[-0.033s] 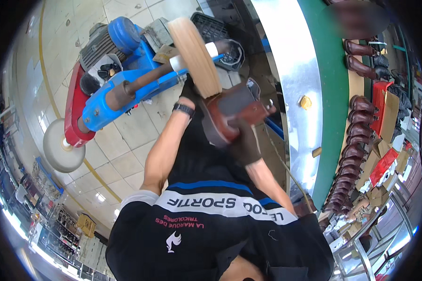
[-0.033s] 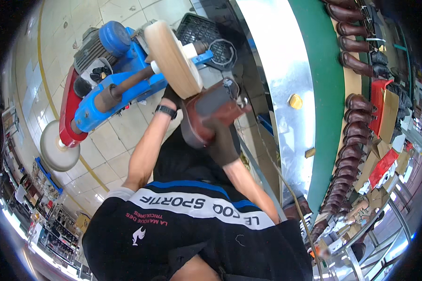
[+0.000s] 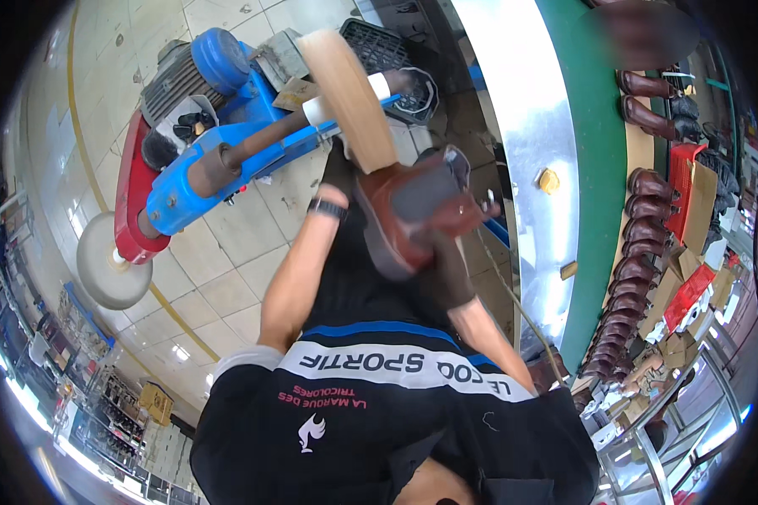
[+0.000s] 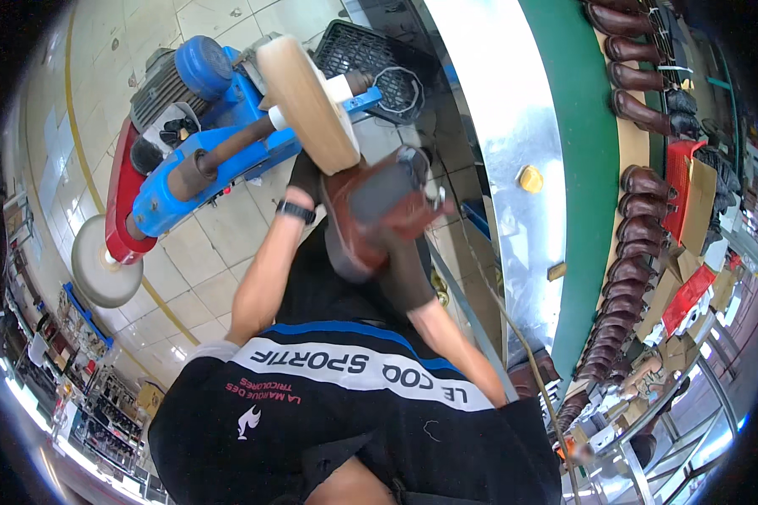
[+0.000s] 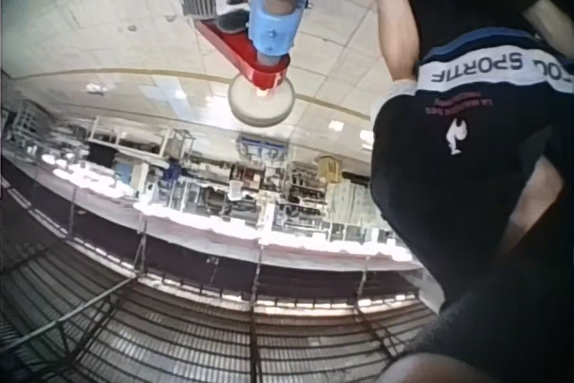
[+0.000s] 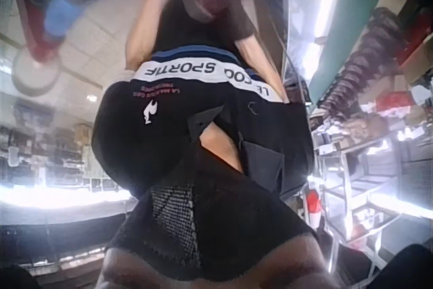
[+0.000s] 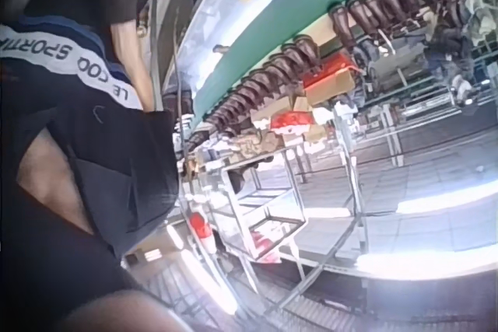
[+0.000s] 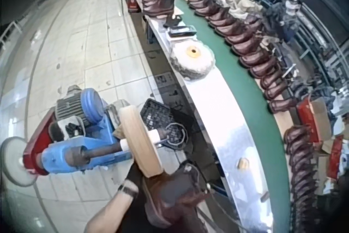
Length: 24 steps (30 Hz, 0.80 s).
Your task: Polishing and buffing brown leather boots using a stationary industrial buffing machine.
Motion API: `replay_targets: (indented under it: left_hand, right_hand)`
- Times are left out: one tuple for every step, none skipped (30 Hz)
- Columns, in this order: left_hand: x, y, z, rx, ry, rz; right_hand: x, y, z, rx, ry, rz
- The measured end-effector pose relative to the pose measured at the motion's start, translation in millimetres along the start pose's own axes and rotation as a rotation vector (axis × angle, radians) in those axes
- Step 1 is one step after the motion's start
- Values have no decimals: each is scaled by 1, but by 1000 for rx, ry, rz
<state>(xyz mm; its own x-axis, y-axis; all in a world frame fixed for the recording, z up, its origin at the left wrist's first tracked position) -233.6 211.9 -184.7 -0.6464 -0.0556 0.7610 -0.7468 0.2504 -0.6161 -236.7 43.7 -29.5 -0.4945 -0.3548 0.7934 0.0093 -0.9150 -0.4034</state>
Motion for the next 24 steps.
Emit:
replay_targets:
  left_hand:
    - [22, -8, 1, 49, -76, 150]
    - [30, 1, 8, 201, 72, 137]
    - [36, 8, 12, 352, 220, 125]
    - [39, 6, 13, 373, 254, 211]
    - [33, 13, 13, 375, 246, 207]
    - [21, 23, 11, 6, 142, 179]
    - [16, 32, 12, -360, 48, 144]
    - [19, 30, 15, -360, 60, 147]
    - [23, 20, 14, -251, 70, 196]
    - [29, 9, 9, -143, 72, 240]
    - [42, -1, 12, -28, 86, 281]
    - [61, -13, 18, 229, 150, 570]
    - [61, -11, 16, 223, 140, 572]
    - [55, -1, 20, 284, 183, 532]
    - [48, 13, 25, 344, 226, 491]
    - [34, 64, 42, -85, 173, 334]
    - [32, 64, 47, -83, 184, 339]
    - [39, 62, 53, -81, 192, 357]
    - [42, 63, 51, -74, 189, 359]
    - [40, 62, 47, -66, 190, 360]
    - [59, 75, 41, -58, 192, 360]
    - [48, 62, 43, -48, 191, 357]
    - [70, 70, 44, -38, 191, 353]
    - [66, 60, 49, -29, 192, 351]
  right_hand:
    - [18, -1, 7, 0, 2, 1]
    - [33, 4, 17, 307, 9, 74]
    - [40, 5, 25, 614, 19, 148]
    - [38, -2, 29, 614, 22, 150]
    - [32, -16, 31, 730, 176, 270]
    - [25, -27, 35, 841, 335, 392]
    - [12, -32, 38, 839, 327, 392]
    - [-6, -36, 43, 1139, 289, 391]
    - [-18, -36, 46, 1440, 251, 385]
    - [-14, -33, 46, 1501, 386, 412]
    - [1, -28, 50, 1501, 380, 402]
    - [19, -26, 57, 1568, 395, 443]
    - [32, -34, 65, 1632, 426, 504]
    - [40, -49, 71, 1750, 547, 524]
    - [31, -57, 66, 1751, 554, 532]
    - [16, -67, 60, 1730, 543, 479]
    - [-4, -64, 58, 1711, 525, 390]
    - [-31, -53, 55, 1644, 569, 429]
    - [-31, -59, 53, 1641, 574, 427]
    - [-23, -67, 53, 1746, 540, 422]
    - [-15, -72, 53, 1850, 503, 415]
    - [-3, -75, 53, 1910, 605, 430]
    - [-3, -80, 54, 1906, 603, 432]
    - [-5, -86, 55, 1927, 563, 440]
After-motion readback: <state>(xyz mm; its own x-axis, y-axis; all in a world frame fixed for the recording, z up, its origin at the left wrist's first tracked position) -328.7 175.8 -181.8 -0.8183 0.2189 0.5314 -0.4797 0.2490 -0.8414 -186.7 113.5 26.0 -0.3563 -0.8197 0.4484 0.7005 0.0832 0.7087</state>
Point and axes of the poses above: each hand's wrist, its own x-axis away from the middle knuckle, its own y-axis out of the back of the hand, z = x × y, the point moved 2 cm from there along -x, towards the middle knuckle, and after that the axes turned 3 degrees about y, right-handed, at the moved point
